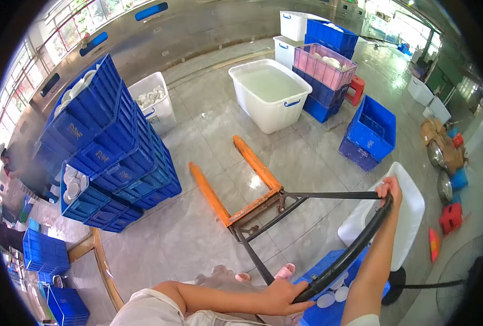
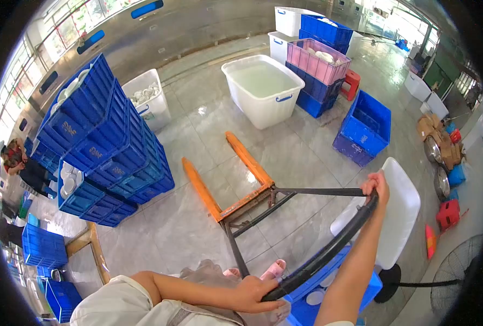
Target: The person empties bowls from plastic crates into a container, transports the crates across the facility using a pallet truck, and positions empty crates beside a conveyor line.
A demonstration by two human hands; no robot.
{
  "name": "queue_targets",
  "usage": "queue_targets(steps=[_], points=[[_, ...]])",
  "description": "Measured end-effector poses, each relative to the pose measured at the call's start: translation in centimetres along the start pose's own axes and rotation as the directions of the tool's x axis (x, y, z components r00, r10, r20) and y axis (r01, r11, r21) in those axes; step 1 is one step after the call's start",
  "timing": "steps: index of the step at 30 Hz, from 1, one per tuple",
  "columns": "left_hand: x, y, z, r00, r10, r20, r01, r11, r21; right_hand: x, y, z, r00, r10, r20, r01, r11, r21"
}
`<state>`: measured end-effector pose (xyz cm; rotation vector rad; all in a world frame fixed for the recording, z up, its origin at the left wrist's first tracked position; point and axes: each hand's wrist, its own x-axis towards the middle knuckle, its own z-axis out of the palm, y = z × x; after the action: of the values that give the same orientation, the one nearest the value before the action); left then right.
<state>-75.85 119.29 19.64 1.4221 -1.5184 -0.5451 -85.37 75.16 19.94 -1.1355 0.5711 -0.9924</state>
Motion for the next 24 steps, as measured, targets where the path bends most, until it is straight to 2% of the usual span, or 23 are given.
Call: queue_targets(steps=[1,3,4,11,13,14,15,17,19,21,23,24], points=[[0.5,-0.3,0.4,1.000,0.010,0.000,-0.010,1.000,0.002,0.4,-0.4,-0.6,0.999,0.004,-0.045,-0.003,1.000,0.013],[-2.6,0.8,-1.7,0.998,0.042,0.037,-0.042,0.999,0.003,-4.4,-1.9,0.7,0.986,0.004,-0.169,0.004,0.999,0.047],[-5.7,2.0,-3.3,0.993,-0.005,0.118,0.008,1.000,-0.028,-8.1,-1.6,1.3,0.986,0.002,-0.169,0.008,0.998,0.060],[-18.7,2.0,-9.3,0.950,0.123,0.288,-0.102,0.991,-0.089,-25.6,1.3,1.5,0.959,-0.084,-0.270,0.083,0.996,-0.015],[-22.6,1.2,-11.4,0.938,0.209,0.276,-0.183,0.976,-0.116,-31.0,1.4,3.4,0.934,-0.166,-0.316,0.159,0.986,-0.047],[-24.9,1.3,-14.1,0.901,0.151,0.408,-0.101,0.985,-0.140,-35.5,2.0,5.2,0.910,-0.204,-0.362,0.196,0.979,-0.059],[-27.8,1.0,-16.2,0.891,0.188,0.414,-0.131,0.978,-0.163,-40.0,3.0,6.9,0.901,-0.240,-0.361,0.238,0.970,-0.049],[-32.0,0.1,-20.2,0.875,0.267,0.404,-0.194,0.958,-0.212,-47.2,4.2,10.5,0.884,-0.319,-0.343,0.326,0.945,-0.039],[-35.9,-1.9,-24.2,0.895,0.299,0.331,-0.237,0.948,-0.213,-53.7,4.9,16.4,0.849,-0.323,-0.418,0.296,0.946,-0.129],[-39.2,-2.6,-30.0,0.964,0.179,0.194,-0.126,0.957,-0.261,-59.6,7.0,23.2,0.793,-0.364,-0.489,0.309,0.932,-0.192],[-41.9,-3.6,-34.9,0.986,0.047,0.162,-0.012,0.978,-0.209,-65.3,9.3,27.4,0.758,-0.366,-0.540,0.294,0.930,-0.218],[-42.9,-3.9,-36.4,0.987,-0.096,0.128,0.127,0.959,-0.255,-67.0,9.5,30.4,0.717,-0.374,-0.588,0.260,0.926,-0.273]])
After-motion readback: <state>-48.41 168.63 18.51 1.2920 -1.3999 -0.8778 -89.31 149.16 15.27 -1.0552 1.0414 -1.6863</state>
